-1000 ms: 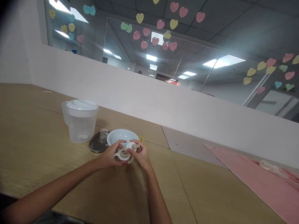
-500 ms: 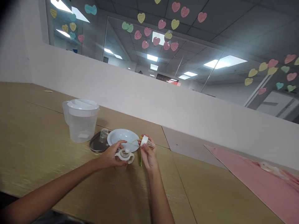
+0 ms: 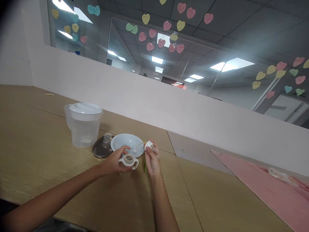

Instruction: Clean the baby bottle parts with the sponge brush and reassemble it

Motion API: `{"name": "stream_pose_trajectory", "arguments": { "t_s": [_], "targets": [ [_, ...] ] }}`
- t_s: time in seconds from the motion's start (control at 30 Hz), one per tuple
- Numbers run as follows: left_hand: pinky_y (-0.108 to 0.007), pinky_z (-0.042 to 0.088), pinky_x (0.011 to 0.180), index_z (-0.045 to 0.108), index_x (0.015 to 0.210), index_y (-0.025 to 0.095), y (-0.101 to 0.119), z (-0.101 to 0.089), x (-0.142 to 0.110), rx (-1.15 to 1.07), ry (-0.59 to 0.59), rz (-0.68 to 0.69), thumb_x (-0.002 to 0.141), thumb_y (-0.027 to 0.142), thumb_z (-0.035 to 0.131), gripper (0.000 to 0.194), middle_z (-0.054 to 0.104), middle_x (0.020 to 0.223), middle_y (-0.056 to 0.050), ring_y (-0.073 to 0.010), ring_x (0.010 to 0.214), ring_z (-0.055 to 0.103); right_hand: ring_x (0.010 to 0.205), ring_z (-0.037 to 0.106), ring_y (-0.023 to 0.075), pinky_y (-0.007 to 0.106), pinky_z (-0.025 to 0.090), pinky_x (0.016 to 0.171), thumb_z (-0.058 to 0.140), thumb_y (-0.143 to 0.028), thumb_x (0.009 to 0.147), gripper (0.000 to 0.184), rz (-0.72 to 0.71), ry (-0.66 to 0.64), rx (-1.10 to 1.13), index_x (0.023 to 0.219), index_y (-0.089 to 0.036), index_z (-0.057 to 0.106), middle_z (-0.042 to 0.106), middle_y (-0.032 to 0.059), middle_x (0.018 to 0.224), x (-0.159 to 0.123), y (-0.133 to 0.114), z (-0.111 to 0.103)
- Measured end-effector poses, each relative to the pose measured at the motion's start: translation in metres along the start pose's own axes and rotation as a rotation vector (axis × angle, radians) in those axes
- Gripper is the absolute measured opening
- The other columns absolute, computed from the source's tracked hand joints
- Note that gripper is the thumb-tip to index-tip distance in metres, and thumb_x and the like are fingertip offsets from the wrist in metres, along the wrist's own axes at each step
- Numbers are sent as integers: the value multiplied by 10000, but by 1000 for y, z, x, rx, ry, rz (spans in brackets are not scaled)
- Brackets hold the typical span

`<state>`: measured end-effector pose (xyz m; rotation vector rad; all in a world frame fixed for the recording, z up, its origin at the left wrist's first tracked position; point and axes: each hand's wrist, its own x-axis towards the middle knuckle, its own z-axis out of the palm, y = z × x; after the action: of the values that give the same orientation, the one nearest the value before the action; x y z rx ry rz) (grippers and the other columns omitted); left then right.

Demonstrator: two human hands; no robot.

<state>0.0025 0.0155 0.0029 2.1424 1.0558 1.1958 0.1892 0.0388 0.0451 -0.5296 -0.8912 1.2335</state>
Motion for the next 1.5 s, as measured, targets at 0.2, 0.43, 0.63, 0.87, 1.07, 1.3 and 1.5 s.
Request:
{"name": "stream_pose_trajectory", "arguments": {
  "t_s": [0.2, 0.43, 0.63, 0.87, 1.07, 1.3, 1.5],
  "targets": [
    [-324, 423, 819, 423, 1185, 210, 2, 0, 0, 1, 7, -4, 586, 385, 747, 703, 605, 978, -36, -228, 933, 571, 832, 620, 133, 285, 502, 835, 814, -228, 504, 467, -6, 124, -130, 913, -224, 587, 657, -29, 857, 8, 19, -13],
    [-328, 420, 824, 434, 1178, 209, 3, -1, 0, 18, 11, -4, 588, 408, 742, 694, 602, 982, -36, -231, 943, 563, 814, 595, 131, 270, 489, 769, 802, -290, 503, 520, -44, 132, -330, 967, -214, 581, 639, -20, 869, 12, 35, -20],
    [-326, 425, 824, 447, 1158, 206, 3, 0, 1, 8, 3, 8, 597, 407, 737, 663, 602, 1007, -41, -227, 950, 559, 737, 564, 129, 259, 470, 683, 760, -332, 562, 501, -39, 54, -473, 1012, -213, 575, 623, -15, 836, 7, 40, -14],
    [-343, 412, 870, 481, 1160, 207, 4, -1, 1, 42, -4, 20, 613, 403, 732, 633, 594, 1033, -45, -225, 959, 547, 814, 571, 180, 307, 460, 758, 740, -350, 580, 418, -190, -20, -765, 941, -177, 621, 637, 34, 920, 8, 40, -11],
    [-342, 417, 861, 490, 1163, 208, 5, -2, 1, 26, -3, 29, 609, 378, 737, 630, 599, 1053, -48, -226, 954, 549, 879, 576, 206, 337, 445, 814, 719, -359, 607, 395, -223, -29, -863, 956, -186, 651, 650, 46, 973, 11, 39, -15],
    [-341, 421, 846, 478, 1178, 213, 5, -2, 1, 27, -12, 24, 608, 398, 735, 652, 599, 1033, -44, -224, 949, 543, 937, 550, 206, 337, 432, 857, 732, -314, 584, 350, -311, -19, -858, 914, -216, 671, 596, 44, 985, 12, 39, -16],
    [-334, 422, 839, 477, 1187, 206, 2, -1, 1, 21, -2, 33, 603, 418, 735, 673, 599, 1023, -46, -225, 939, 547, 954, 572, 200, 345, 431, 884, 717, -302, 606, 388, -213, -80, -751, 969, -197, 630, 628, 50, 1030, 13, 40, -14]
  ]
}}
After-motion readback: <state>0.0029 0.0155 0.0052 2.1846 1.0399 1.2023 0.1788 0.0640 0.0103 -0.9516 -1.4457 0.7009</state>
